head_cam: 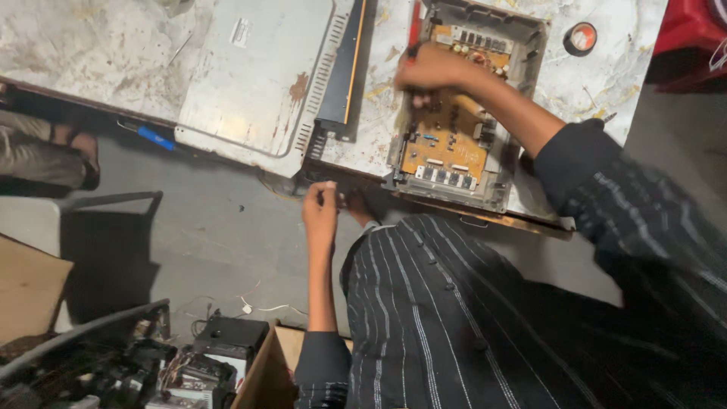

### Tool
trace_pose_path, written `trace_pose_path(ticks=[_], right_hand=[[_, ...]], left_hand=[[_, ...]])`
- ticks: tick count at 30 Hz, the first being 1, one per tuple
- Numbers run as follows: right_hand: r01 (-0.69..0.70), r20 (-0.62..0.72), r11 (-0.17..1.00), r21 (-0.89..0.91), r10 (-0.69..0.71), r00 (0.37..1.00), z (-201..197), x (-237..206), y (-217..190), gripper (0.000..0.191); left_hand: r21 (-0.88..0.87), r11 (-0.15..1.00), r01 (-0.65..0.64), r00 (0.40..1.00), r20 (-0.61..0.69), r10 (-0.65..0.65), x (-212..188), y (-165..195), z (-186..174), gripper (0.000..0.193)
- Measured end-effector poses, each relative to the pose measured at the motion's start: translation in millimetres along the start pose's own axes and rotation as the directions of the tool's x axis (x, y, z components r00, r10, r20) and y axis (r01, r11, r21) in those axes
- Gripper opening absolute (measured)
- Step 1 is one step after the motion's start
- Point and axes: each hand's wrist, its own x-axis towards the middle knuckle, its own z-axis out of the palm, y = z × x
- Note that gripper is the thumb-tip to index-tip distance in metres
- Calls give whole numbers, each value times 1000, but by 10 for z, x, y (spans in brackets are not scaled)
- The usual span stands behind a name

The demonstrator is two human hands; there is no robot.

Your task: The person uses a screwdriver to remove screws from a circuit board inside a metal casing. They then use a brush to clean the board and casing. Finally, they use a power drill to reassemble the casing.

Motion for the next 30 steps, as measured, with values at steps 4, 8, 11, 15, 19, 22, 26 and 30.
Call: trace_pose_path(ticks=[4,8,11,15,19,22,26,30], right_hand=[[-375,449,924,78,303,840,-132,313,-151,14],[101,-387,866,-489,-319,865,-407,416,-192,22],[223,-158,499,-837,-613,774,-281,308,-129,22],[252,118,690,-678,-236,965,57,193,-97,27],[-201,74,816,-543,285,956,-34,286,-220,29],[-41,-194,675,-737,-153,969,-235,308,-361,30],[157,47,554,-818,-209,977,-212,55,-519,31],[201,70,966,-164,-192,979,-390,-231,-518,30]], left_hand=[[-118,993,-18,999,42,23,-42,-143,255,21],[-173,985,20,999,-24,-25,-100,-248,320,22],[-176,983,52,995,-74,-66,-153,-292,273,22],[-257,956,143,984,-71,-167,-175,-329,210,23],[-148,975,164,985,78,-154,-151,-307,316,30],[-104,957,273,925,302,-231,-137,-214,588,33],[71,973,218,887,400,-228,-159,-81,1009,49],[86,984,154,918,357,-175,-184,-57,1304,56]])
